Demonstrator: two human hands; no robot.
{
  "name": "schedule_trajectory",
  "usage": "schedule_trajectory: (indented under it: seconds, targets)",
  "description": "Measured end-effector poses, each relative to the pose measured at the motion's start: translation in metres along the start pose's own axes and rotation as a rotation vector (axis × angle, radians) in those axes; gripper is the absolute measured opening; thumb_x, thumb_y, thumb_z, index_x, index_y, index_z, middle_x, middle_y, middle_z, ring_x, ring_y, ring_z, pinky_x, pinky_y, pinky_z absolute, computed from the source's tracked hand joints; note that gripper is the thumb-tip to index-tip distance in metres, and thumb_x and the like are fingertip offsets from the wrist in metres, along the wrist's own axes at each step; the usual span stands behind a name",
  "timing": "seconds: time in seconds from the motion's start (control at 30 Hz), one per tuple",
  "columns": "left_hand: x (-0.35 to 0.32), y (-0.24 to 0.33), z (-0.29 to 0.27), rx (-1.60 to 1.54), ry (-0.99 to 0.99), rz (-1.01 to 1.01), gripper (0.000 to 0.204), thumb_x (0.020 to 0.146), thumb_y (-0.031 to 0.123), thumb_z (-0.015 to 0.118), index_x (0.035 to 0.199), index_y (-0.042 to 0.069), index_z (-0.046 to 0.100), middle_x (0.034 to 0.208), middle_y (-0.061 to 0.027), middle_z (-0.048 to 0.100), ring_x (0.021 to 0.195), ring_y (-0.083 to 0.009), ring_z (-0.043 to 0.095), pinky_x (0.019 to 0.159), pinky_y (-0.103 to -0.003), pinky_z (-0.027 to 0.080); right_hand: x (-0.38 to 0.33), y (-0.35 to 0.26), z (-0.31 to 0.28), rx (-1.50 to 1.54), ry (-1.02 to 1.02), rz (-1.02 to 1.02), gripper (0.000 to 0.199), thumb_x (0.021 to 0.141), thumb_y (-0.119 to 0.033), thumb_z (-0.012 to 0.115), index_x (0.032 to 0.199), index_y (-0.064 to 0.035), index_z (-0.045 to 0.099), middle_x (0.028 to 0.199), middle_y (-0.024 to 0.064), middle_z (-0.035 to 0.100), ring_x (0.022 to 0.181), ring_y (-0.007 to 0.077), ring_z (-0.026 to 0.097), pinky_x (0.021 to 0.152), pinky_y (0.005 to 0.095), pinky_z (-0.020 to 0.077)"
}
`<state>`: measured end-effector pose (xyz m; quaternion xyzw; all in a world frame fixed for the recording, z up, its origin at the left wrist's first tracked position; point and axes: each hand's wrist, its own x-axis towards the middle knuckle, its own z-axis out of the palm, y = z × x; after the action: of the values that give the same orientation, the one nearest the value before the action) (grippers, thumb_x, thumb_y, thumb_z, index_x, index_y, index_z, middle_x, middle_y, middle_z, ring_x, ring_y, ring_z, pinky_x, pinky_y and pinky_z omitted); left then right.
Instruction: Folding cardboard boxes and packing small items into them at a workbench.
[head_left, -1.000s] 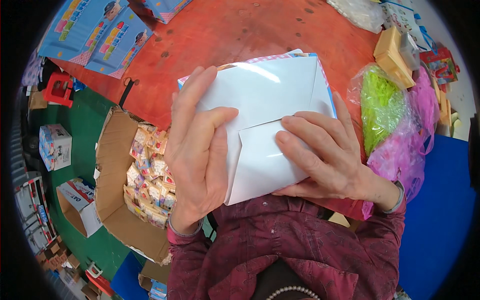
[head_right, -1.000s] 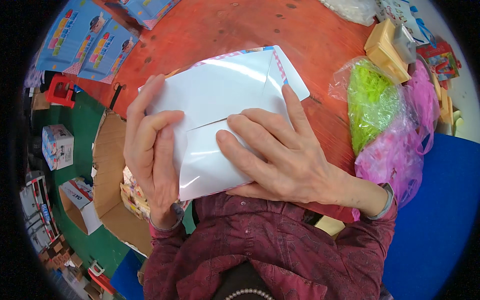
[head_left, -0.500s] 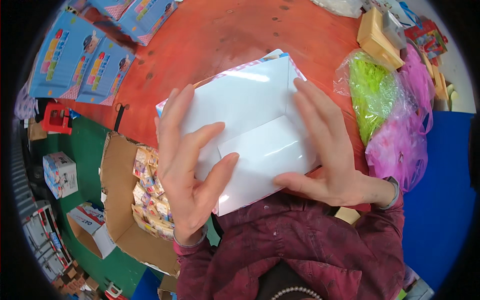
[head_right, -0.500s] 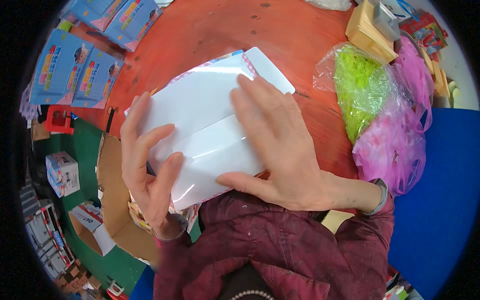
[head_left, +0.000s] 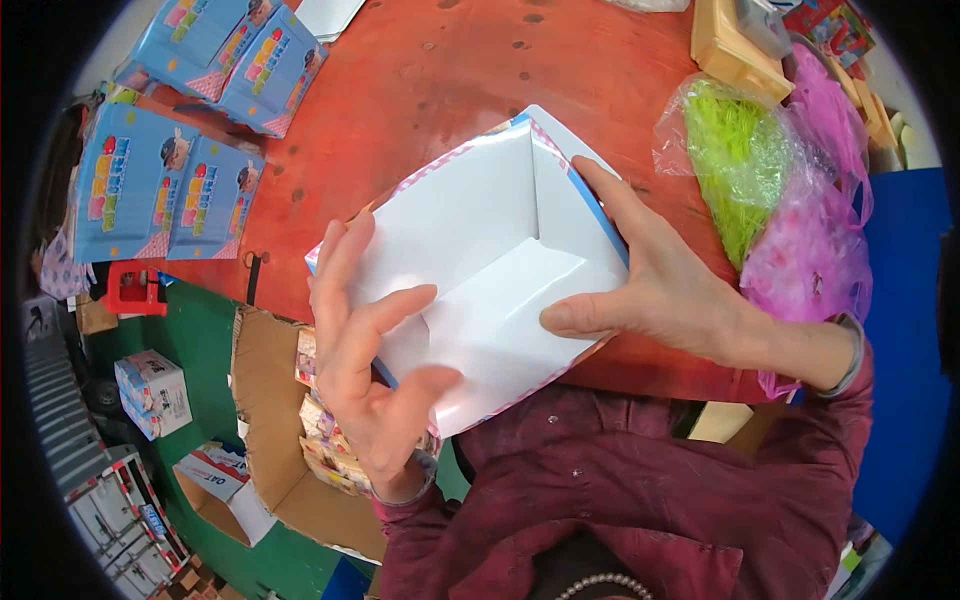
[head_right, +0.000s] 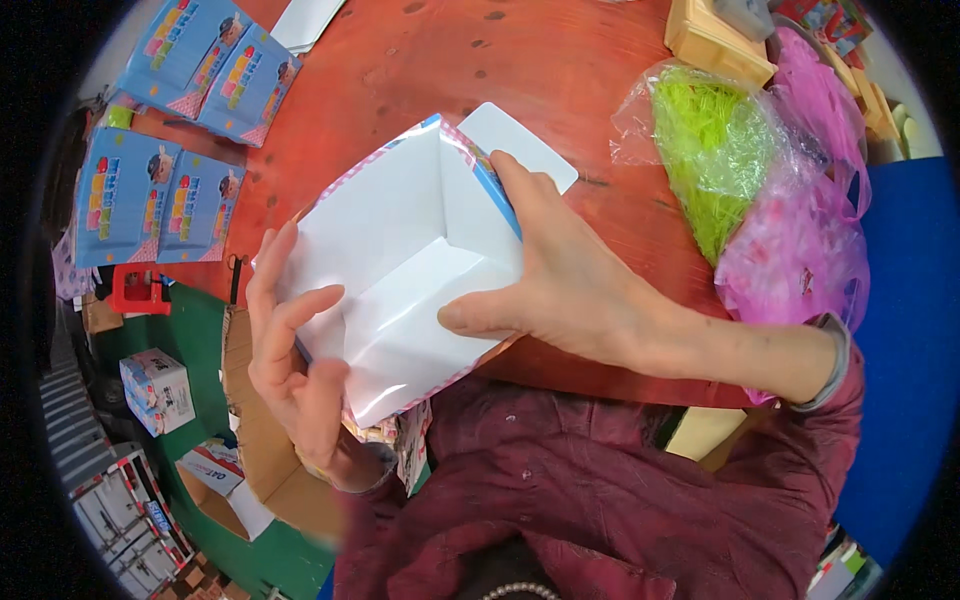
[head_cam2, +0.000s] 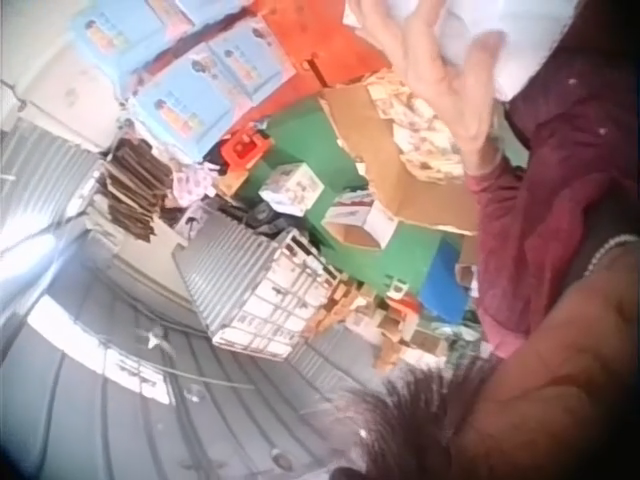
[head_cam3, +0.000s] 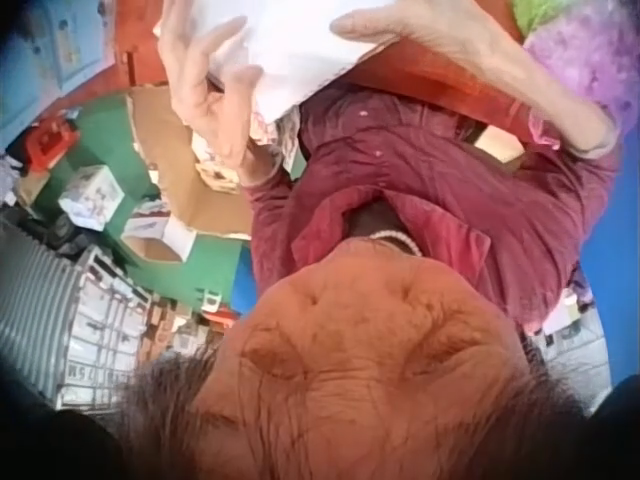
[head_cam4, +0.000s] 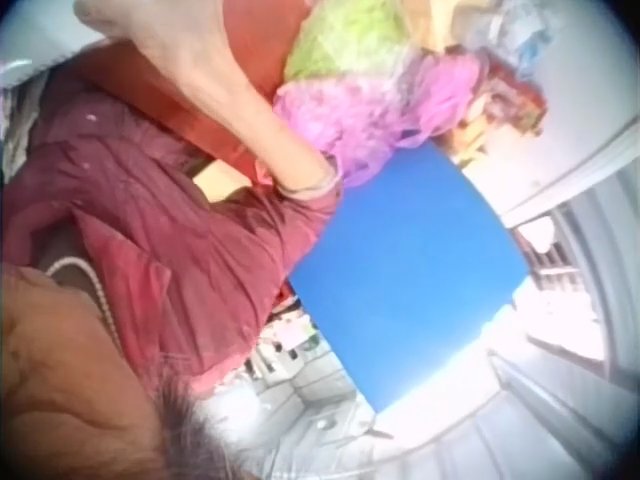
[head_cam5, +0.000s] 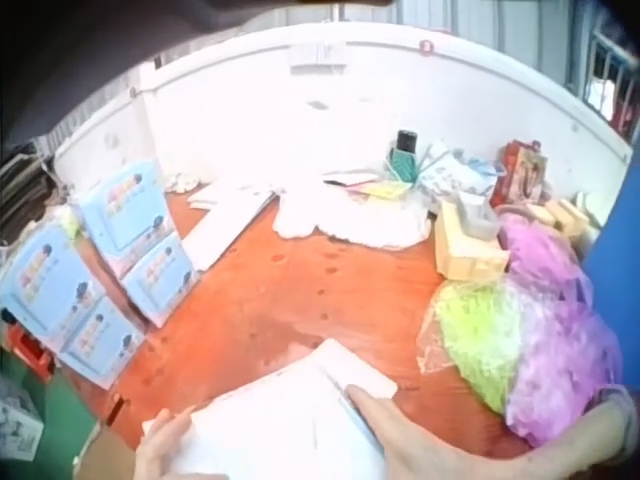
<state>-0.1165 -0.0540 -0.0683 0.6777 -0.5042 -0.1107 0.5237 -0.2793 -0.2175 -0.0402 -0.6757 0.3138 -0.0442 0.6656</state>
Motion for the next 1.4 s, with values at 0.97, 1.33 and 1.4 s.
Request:
schedule_trajectory:
  seconds: [0.97,1.33,1.4]
  targets:
    - [-0.005,0.006,-0.002,0.186,-0.04,-0.02,0.046,0.07,0.009,0.07,0.115,0.004,0.063,0.145,-0.0219,0.035,0.14,-0.044,0.016,0.11,-0.054,0.012,0.022,0.003,-0.004,0.38,0.08,0.142,0.07,0.083,-0.036,0.07,0.133,0.0032,0.04,0.111,0.0108,0.057,0.1,0.0142,0.056,0.084,0.0294,0.046]
    - [-0.019,-0.002,0.012,-0.146,0.367,-0.217,0.072,0.08,0.004,0.055,0.145,0.001,0.023,0.152,-0.0199,0.016,0.142,-0.0312,0.014,0.112,-0.043,0.016,0.03,0.02,-0.007,0.286,0.021,-0.03,0.074,0.081,-0.036,0.072,0.133,0.0046,0.039,0.116,0.0121,0.056,0.104,0.0158,0.056,0.086,0.0292,0.0454]
    - [-0.025,-0.003,0.003,-0.156,0.395,-0.227,0.075,0.079,0.003,0.053,0.146,-0.001,0.02,0.149,-0.0198,0.024,0.138,-0.0296,0.024,0.112,-0.039,0.02,0.033,0.022,-0.015,0.441,-0.181,-0.004,0.067,0.082,-0.032,0.071,0.131,0.0039,0.042,0.11,0.0089,0.06,0.099,0.0126,0.058,0.084,0.027,0.0474]
